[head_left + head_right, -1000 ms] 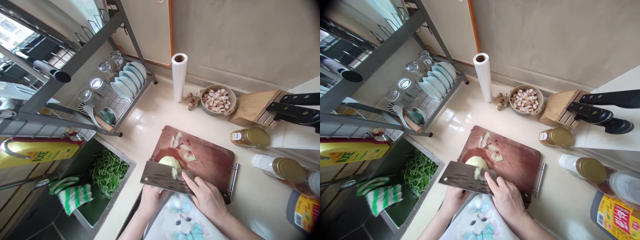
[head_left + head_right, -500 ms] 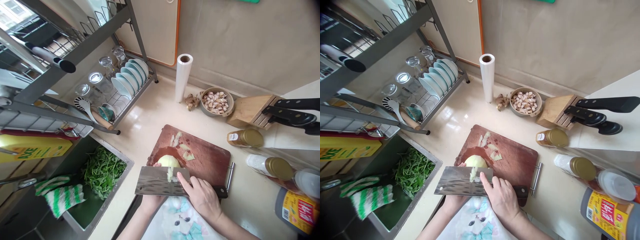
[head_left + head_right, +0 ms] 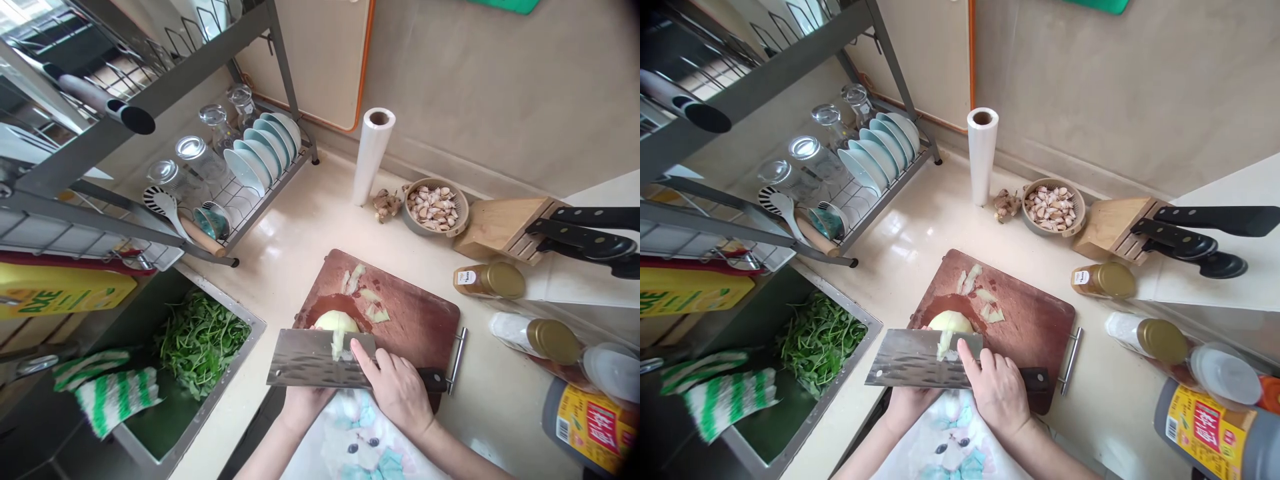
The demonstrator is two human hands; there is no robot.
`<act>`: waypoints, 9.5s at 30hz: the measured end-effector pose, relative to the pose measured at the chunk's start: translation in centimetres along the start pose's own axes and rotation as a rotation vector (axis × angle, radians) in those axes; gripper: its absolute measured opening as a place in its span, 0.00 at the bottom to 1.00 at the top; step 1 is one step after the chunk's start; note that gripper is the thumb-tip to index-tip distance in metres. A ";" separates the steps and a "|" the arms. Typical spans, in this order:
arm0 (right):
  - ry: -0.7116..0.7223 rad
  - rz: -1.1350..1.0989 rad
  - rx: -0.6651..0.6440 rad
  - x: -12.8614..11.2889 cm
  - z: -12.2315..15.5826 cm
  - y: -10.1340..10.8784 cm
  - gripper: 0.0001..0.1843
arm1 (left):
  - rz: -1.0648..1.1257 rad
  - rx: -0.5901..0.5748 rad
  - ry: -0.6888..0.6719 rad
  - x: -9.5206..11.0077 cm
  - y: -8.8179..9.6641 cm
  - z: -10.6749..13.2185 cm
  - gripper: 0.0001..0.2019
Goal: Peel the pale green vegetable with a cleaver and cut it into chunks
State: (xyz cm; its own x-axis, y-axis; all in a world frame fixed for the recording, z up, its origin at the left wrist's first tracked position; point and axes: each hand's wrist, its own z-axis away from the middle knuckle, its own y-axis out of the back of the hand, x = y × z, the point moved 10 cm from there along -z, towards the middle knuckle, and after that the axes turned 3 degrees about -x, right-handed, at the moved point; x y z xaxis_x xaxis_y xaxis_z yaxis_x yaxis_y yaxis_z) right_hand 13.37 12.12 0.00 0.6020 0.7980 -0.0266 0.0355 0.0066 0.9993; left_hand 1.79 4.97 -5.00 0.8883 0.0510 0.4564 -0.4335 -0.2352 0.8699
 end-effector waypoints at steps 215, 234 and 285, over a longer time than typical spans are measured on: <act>-0.090 -0.015 -0.324 -0.1 -3.5 -2.7 0.31 | -0.026 0.098 0.105 -0.2 1.5 -1.4 0.16; 0.108 -0.024 -0.076 -0.2 -2.1 0.9 0.31 | -0.014 0.163 0.152 -1.3 1.6 -0.5 0.39; 0.101 -0.011 -0.391 1.0 -3.9 -1.1 0.34 | 0.068 0.036 0.113 -0.3 1.3 -1.8 0.12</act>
State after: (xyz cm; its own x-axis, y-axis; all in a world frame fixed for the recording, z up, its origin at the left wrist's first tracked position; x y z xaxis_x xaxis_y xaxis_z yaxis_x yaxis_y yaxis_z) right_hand 10.82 15.21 -1.04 0.5208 0.8520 -0.0542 -0.2764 0.2283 0.9335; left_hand 0.67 6.40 -3.67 0.8334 0.1426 0.5339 -0.4845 -0.2761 0.8300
